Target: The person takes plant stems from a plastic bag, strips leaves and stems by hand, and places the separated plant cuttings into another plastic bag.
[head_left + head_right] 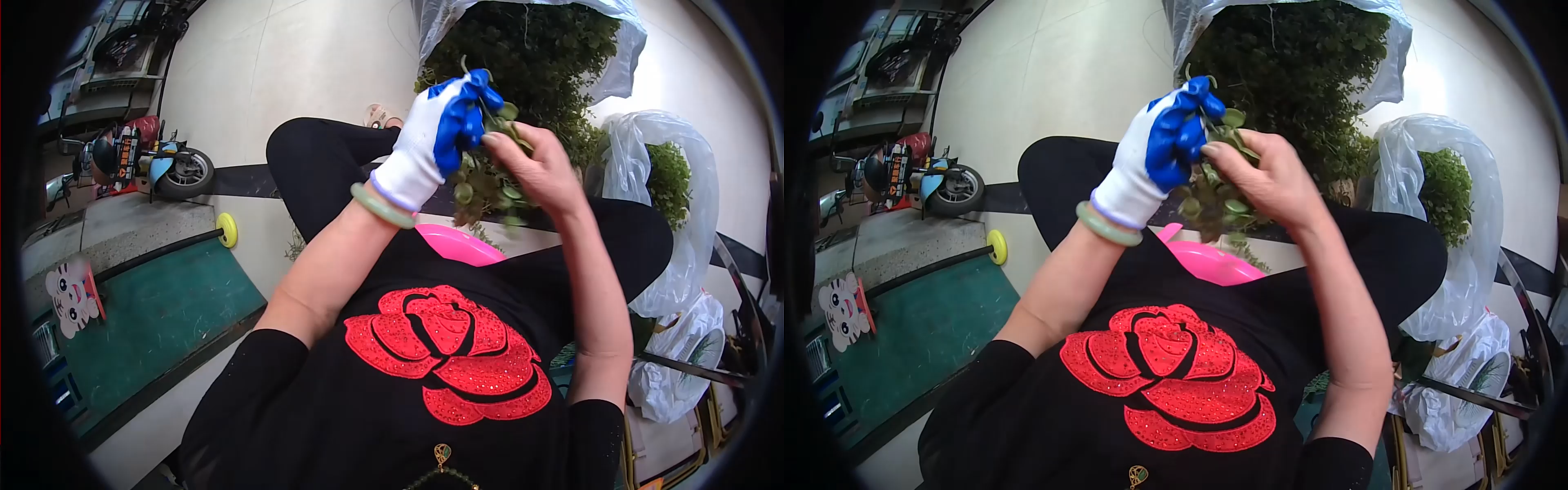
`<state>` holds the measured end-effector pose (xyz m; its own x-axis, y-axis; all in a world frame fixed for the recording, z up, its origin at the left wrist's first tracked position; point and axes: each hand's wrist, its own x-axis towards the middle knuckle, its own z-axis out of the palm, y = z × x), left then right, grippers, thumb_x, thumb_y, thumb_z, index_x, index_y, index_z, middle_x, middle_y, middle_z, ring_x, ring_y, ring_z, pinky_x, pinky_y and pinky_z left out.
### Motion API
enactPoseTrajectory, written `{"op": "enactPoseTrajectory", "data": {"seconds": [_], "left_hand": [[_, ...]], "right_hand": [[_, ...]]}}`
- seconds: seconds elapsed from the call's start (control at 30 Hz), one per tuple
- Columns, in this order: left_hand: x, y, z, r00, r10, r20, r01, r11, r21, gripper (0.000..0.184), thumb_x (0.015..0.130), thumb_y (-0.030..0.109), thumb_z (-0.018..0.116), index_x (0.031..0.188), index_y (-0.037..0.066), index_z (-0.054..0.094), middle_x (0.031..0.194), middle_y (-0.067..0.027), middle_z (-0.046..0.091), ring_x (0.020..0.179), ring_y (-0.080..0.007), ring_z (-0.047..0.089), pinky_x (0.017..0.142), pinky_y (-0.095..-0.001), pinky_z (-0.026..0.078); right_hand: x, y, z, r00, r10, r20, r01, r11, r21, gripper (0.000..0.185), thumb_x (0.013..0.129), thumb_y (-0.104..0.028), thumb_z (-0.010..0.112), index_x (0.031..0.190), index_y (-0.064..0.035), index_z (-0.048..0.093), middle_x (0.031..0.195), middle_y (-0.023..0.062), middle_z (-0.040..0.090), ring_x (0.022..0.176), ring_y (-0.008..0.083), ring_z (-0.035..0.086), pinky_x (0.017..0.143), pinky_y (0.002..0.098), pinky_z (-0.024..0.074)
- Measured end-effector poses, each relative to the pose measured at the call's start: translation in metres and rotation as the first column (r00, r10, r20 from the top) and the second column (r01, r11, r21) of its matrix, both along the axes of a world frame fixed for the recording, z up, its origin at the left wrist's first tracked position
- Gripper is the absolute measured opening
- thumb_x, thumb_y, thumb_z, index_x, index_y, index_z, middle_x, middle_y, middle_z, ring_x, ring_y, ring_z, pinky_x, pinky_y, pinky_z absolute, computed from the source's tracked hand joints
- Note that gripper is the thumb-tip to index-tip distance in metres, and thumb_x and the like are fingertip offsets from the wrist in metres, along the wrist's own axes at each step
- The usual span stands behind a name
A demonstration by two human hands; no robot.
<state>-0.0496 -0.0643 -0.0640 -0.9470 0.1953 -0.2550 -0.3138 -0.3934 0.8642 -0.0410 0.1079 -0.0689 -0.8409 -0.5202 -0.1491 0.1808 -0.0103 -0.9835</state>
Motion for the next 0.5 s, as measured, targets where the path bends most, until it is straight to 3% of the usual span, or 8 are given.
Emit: {"op": "enactPoseTrajectory", "data": {"seconds": [0.07, 0.13, 0.2, 0.27, 0.33, 0.37, 0.43, 0.5], "left_hand": [[-0.019, 0.005, -0.029, 0.986, 0.163, -0.017, -0.163, 0.986, 0.028, 0.011, 0.088, 0.013, 0.052, 0.092, 0.005, 0.059, 0.051, 0.0002, 0.043, 0.041, -0.0120, 0.035, 0.047, -0.0253, 0.035], [-0.060, -0.020, -0.041, 0.887, 0.203, 0.415, -0.349, 0.883, 0.314, 0.010, 0.088, 0.016, 0.053, 0.083, 0.009, 0.058, 0.047, 0.0010, 0.038, 0.040, -0.0123, 0.033, 0.047, -0.0268, 0.036], [-0.087, -0.053, -0.036, 0.837, 0.269, 0.477, -0.422, 0.872, 0.250, 0.020, 0.091, 0.025, 0.051, 0.075, 0.013, 0.057, 0.043, 0.0034, 0.030, 0.039, -0.0105, 0.031, 0.048, -0.0284, 0.036], [-0.076, -0.037, 0.015, 0.933, 0.020, 0.358, -0.142, 0.938, 0.317, 0.023, 0.093, 0.026, 0.050, 0.078, 0.011, 0.058, 0.042, 0.0057, 0.029, 0.040, -0.0097, 0.029, 0.054, -0.0261, 0.037], [-0.065, -0.027, 0.031, 0.938, -0.277, 0.209, 0.181, 0.905, 0.385, 0.024, 0.095, 0.026, 0.048, 0.080, 0.010, 0.058, 0.043, 0.0061, 0.029, 0.042, -0.0090, 0.030, 0.058, -0.0249, 0.036], [-0.066, -0.023, 0.036, 0.910, -0.386, 0.150, 0.300, 0.864, 0.403, 0.026, 0.097, 0.026, 0.045, 0.082, 0.009, 0.059, 0.045, 0.0056, 0.030, 0.043, -0.0086, 0.030, 0.059, -0.0244, 0.035], [-0.072, -0.023, 0.023, 0.831, -0.556, -0.028, 0.455, 0.648, 0.611, 0.028, 0.097, 0.029, 0.044, 0.087, 0.008, 0.058, 0.052, 0.0035, 0.038, 0.047, -0.0087, 0.033, 0.058, -0.0251, 0.034], [-0.066, -0.010, 0.032, 0.832, -0.555, -0.003, 0.426, 0.635, 0.645, 0.028, 0.097, 0.030, 0.045, 0.095, 0.007, 0.060, 0.057, 0.0017, 0.041, 0.048, -0.0106, 0.034, 0.060, -0.0261, 0.035]], "right_hand": [[0.013, -0.019, -0.012, 0.981, -0.119, 0.154, 0.133, 0.988, -0.084, 0.022, 0.090, -0.021, 0.060, 0.083, -0.0006, 0.064, 0.068, -0.0027, 0.060, 0.058, 0.0045, 0.052, 0.052, 0.0243, 0.0425], [0.057, -0.026, 0.000, 0.697, 0.290, -0.656, -0.102, 0.945, 0.309, 0.007, 0.073, -0.013, 0.065, 0.072, -0.0062, 0.062, 0.067, 0.0091, 0.060, 0.055, 0.0219, 0.058, 0.055, 0.0320, 0.0476], [0.104, -0.022, 0.000, 0.683, 0.426, -0.594, -0.213, 0.893, 0.396, 0.003, 0.066, -0.009, 0.061, 0.069, -0.0072, 0.060, 0.067, 0.0101, 0.057, 0.059, 0.0275, 0.058, 0.056, 0.0364, 0.0495], [0.075, 0.005, -0.008, 0.726, 0.215, -0.653, 0.030, 0.939, 0.343, 0.008, 0.067, -0.010, 0.060, 0.072, -0.0036, 0.060, 0.075, 0.0133, 0.062, 0.065, 0.0261, 0.062, 0.059, 0.0336, 0.0522], [0.032, 0.053, -0.018, 0.961, -0.275, -0.010, 0.275, 0.956, 0.107, 0.006, 0.086, -0.004, 0.057, 0.089, -0.0038, 0.062, 0.070, 0.0031, 0.058, 0.057, 0.0137, 0.057, 0.058, 0.0277, 0.0521], [0.024, 0.066, -0.009, 0.874, -0.473, 0.112, 0.486, 0.855, -0.181, 0.008, 0.091, -0.006, 0.055, 0.096, -0.0039, 0.061, 0.069, -0.0003, 0.057, 0.057, 0.0070, 0.053, 0.055, 0.0224, 0.0489], [0.007, 0.079, 0.024, 0.861, -0.404, -0.309, 0.422, 0.907, -0.011, 0.037, 0.083, -0.010, 0.068, 0.118, -0.0045, 0.058, 0.070, -0.0021, 0.054, 0.057, 0.0030, 0.047, 0.053, 0.0182, 0.0429], [-0.003, 0.064, 0.056, 0.969, -0.052, -0.243, 0.090, 0.984, 0.151, 0.054, 0.074, -0.017, 0.078, 0.122, -0.0027, 0.056, 0.074, -0.0013, 0.058, 0.063, 0.0039, 0.051, 0.059, 0.0194, 0.0448]]}}
